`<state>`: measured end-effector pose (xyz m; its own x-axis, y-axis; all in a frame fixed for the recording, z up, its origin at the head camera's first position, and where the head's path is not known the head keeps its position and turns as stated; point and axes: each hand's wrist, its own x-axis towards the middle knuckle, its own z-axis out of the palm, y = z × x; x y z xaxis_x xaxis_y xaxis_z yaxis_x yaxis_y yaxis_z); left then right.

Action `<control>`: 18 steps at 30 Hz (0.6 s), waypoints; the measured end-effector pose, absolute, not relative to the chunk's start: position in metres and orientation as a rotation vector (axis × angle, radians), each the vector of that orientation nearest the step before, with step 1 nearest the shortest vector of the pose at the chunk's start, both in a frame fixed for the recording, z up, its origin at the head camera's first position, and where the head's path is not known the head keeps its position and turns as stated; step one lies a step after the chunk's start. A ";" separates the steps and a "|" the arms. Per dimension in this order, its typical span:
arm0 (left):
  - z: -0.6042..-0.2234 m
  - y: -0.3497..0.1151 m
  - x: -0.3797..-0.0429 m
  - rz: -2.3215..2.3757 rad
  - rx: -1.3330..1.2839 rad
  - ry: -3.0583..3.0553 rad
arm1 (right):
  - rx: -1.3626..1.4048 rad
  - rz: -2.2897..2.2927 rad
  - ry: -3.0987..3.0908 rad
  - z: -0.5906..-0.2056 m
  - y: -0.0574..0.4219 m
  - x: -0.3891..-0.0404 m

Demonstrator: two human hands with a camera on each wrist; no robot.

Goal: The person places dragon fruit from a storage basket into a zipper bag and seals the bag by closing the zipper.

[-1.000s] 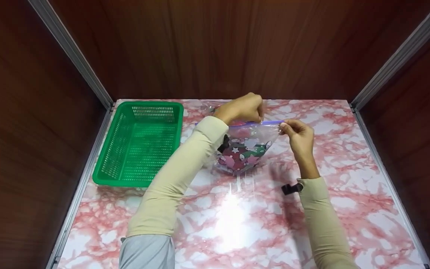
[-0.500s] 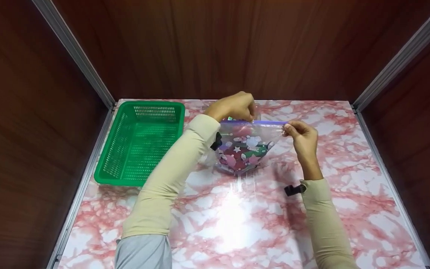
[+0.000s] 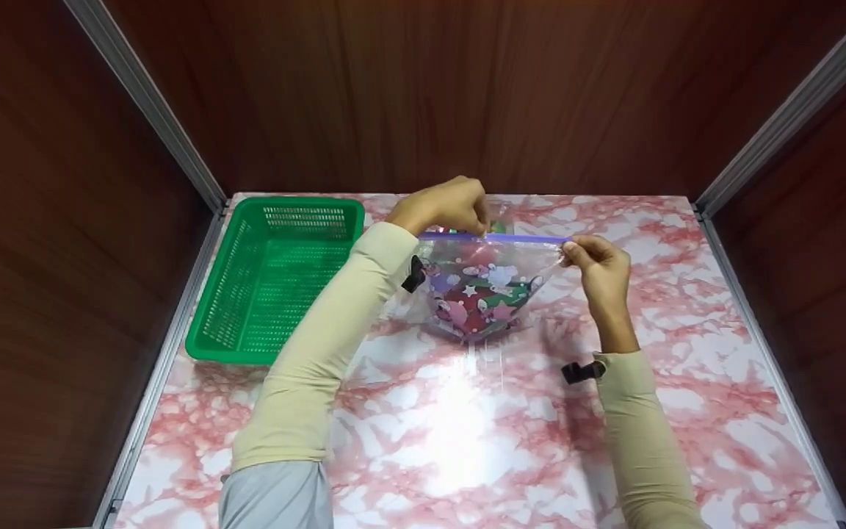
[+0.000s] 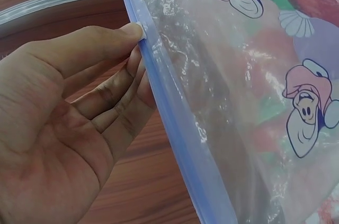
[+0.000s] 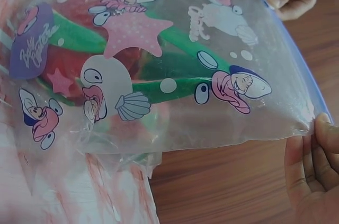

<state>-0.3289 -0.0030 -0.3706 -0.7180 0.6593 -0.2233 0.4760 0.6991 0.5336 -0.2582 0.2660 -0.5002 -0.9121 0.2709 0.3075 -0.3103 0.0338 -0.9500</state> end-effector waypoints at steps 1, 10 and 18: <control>-0.371 -0.003 -0.329 0.631 0.885 2.508 | 0.042 1.930 -1.915 -0.500 0.266 -0.258; -0.371 -0.007 -0.330 0.648 0.896 2.509 | 0.042 1.968 -1.890 -0.496 0.268 -0.256; -0.369 -0.011 -0.326 0.693 0.844 2.489 | 0.043 1.982 -1.873 -0.494 0.268 -0.257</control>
<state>-0.3265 -0.0114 -0.3691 -0.7271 0.6485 -0.2253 0.4387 0.6913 0.5741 -0.2570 0.2682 -0.4942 -0.9149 0.2716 0.2985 -0.3133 -0.0117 -0.9496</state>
